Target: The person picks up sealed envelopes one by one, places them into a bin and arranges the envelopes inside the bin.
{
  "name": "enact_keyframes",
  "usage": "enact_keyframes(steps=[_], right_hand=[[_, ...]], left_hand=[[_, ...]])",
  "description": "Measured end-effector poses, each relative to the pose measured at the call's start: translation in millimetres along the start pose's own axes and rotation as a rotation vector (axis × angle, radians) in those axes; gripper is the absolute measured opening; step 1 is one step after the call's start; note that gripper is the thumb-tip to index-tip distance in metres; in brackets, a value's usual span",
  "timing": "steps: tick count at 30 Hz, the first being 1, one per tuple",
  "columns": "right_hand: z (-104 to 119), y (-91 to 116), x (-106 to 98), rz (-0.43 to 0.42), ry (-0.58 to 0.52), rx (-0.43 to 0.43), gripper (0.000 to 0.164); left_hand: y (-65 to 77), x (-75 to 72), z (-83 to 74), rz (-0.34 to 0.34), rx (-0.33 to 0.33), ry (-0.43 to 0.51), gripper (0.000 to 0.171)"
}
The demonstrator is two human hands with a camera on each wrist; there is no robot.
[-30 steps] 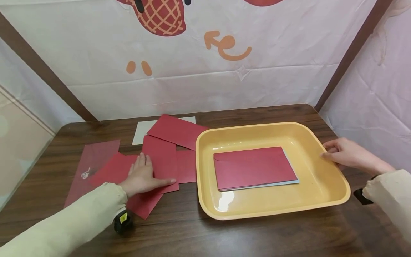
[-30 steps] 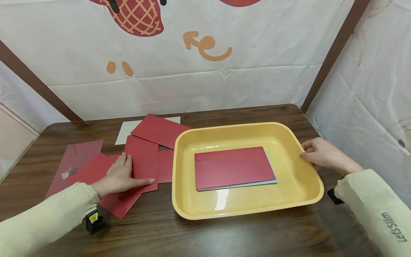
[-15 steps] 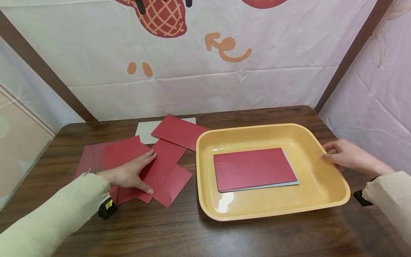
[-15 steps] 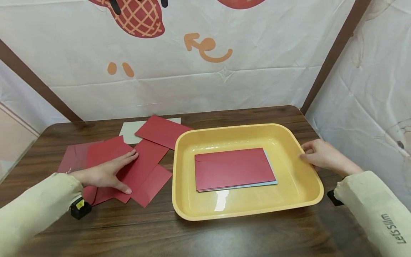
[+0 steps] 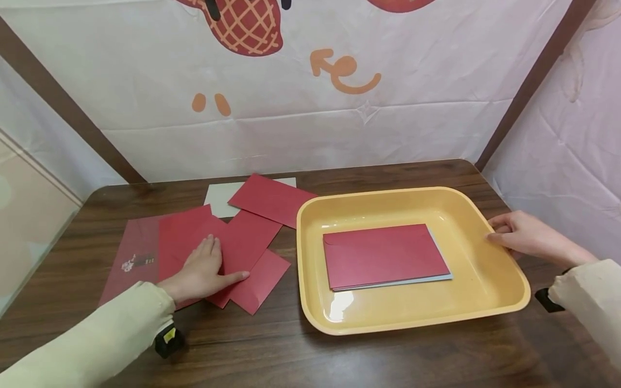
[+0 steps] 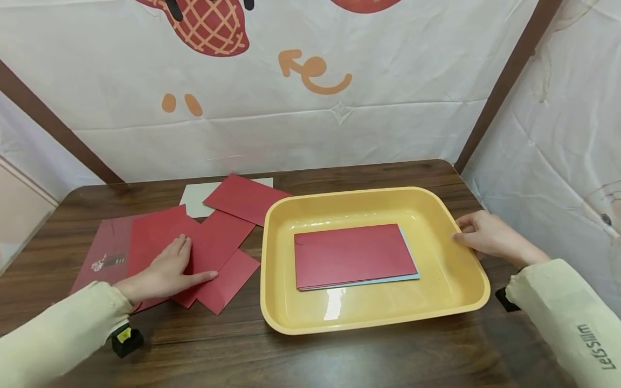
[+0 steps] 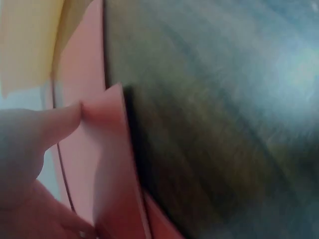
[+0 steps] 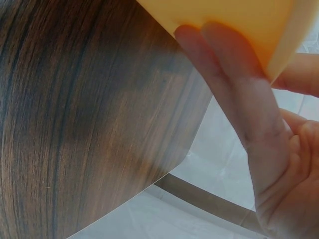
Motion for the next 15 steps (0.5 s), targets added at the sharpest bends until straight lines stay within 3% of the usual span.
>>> enact_keyframes(steps=[4,15], right_hand=[[-0.5,1.0,-1.2,-0.004,0.011,0.000,0.046],[0.7,0.8,-0.4,-0.012,0.020,-0.015,0.043]], left_hand=[[0.1,-3.4,7.1,0.047,0.034,0.040,0.110],[5.0,-3.2,7.1,0.015,0.097,0.039,0.110]])
Point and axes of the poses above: each hand's wrist, its own y-axis away from the middle knuckle, its own x-axis out of the palm, z = x × y, the point moved 6 cm from there along -y, towards the middle knuckle, and after that the axes turned 4 degrees about x, right-handed, at the moved point
